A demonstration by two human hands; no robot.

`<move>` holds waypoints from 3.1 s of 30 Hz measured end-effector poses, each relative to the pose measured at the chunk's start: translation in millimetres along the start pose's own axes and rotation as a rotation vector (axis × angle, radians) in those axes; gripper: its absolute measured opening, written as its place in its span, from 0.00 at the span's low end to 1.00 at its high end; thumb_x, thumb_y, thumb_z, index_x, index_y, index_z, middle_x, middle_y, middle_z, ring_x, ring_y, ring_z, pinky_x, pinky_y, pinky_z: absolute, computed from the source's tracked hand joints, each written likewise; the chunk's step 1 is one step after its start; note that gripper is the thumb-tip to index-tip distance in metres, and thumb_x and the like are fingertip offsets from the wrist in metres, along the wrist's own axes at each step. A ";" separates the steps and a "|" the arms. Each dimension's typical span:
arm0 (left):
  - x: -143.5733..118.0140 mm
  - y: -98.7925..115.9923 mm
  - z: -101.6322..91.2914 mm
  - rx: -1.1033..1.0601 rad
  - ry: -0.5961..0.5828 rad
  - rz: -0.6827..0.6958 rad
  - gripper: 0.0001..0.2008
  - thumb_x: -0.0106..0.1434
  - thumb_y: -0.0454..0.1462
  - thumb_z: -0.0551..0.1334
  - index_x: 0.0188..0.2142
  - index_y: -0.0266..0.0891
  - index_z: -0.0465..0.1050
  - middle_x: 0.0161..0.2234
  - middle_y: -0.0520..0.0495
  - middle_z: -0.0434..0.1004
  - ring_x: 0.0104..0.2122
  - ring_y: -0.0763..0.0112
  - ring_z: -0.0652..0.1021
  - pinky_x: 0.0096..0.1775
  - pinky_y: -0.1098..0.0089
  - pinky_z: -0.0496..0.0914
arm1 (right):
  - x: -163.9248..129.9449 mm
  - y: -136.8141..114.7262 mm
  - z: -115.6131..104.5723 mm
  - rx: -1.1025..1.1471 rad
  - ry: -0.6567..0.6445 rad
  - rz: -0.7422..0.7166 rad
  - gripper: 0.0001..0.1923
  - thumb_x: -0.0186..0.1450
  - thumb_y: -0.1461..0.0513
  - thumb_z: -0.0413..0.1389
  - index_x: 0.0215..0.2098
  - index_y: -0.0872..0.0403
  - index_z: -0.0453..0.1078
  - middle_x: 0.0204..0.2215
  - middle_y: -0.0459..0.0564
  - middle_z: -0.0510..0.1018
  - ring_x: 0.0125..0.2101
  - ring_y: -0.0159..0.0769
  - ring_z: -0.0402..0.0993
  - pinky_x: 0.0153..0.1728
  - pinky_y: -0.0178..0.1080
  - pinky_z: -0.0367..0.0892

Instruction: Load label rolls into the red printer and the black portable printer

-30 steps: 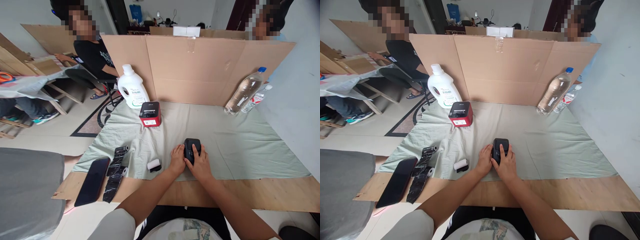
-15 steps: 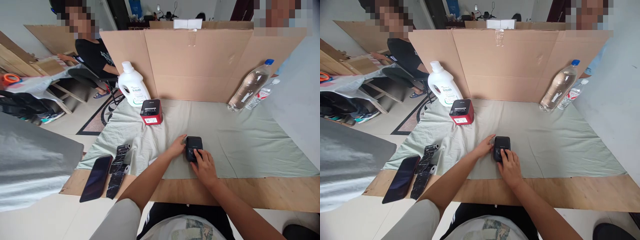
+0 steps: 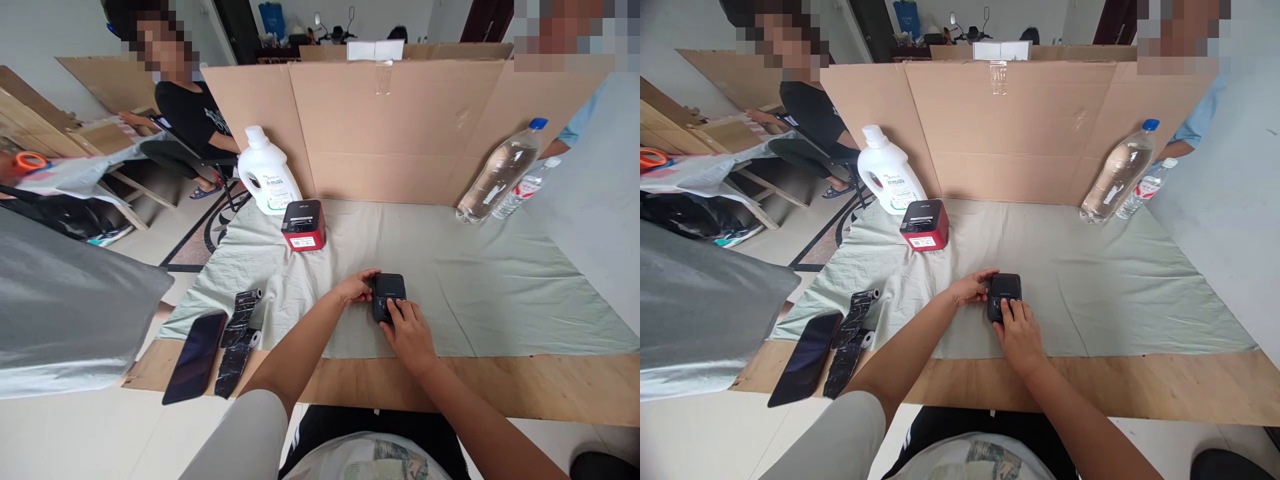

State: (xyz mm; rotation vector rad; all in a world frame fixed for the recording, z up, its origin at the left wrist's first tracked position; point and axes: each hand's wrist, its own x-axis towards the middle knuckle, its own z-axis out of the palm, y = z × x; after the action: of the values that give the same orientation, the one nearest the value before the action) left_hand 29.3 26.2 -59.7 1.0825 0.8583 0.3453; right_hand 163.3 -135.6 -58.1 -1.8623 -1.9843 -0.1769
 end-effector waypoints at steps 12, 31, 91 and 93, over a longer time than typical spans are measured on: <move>-5.4 10.2 5.4 0.026 0.056 -0.103 0.40 0.46 0.20 0.57 0.59 0.47 0.64 0.66 0.45 0.55 0.20 0.88 0.72 0.18 0.81 0.63 | 4.8 0.3 -5.8 -0.005 -0.025 -0.009 0.22 0.63 0.60 0.56 0.54 0.58 0.68 0.45 0.60 0.73 0.45 0.49 0.66 0.46 0.49 0.68; -4.3 6.4 4.9 -0.008 0.038 -0.071 0.41 0.44 0.20 0.58 0.58 0.46 0.67 0.63 0.44 0.61 0.20 0.85 0.75 0.17 0.82 0.62 | 10.3 10.0 -3.3 0.092 0.005 0.026 0.37 0.61 0.48 0.57 0.64 0.54 0.57 0.44 0.60 0.70 0.45 0.53 0.64 0.49 0.55 0.66; -199.3 14.8 -106.2 1.000 0.429 -0.048 0.12 0.50 0.31 0.63 0.36 0.38 0.72 0.36 0.48 0.74 0.37 0.64 0.76 0.41 0.66 0.70 | 34.7 73.7 48.5 0.651 0.230 0.365 0.26 0.63 0.45 0.47 0.41 0.57 0.71 0.38 0.57 0.74 0.39 0.43 0.69 0.43 0.48 0.65; -196.5 -9.1 -99.4 1.159 0.449 -0.038 0.13 0.50 0.30 0.63 0.37 0.38 0.74 0.38 0.46 0.76 0.42 0.59 0.75 0.46 0.64 0.68 | 34.6 74.1 48.1 0.648 0.227 0.366 0.26 0.63 0.45 0.47 0.41 0.57 0.71 0.39 0.58 0.74 0.41 0.44 0.69 0.45 0.49 0.64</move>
State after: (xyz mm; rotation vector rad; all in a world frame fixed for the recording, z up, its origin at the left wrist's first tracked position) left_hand -172.7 -39.7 -1.0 2.0914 1.5507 0.0164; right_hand 225.0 -78.7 -102.3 -1.6341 -1.3029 0.3132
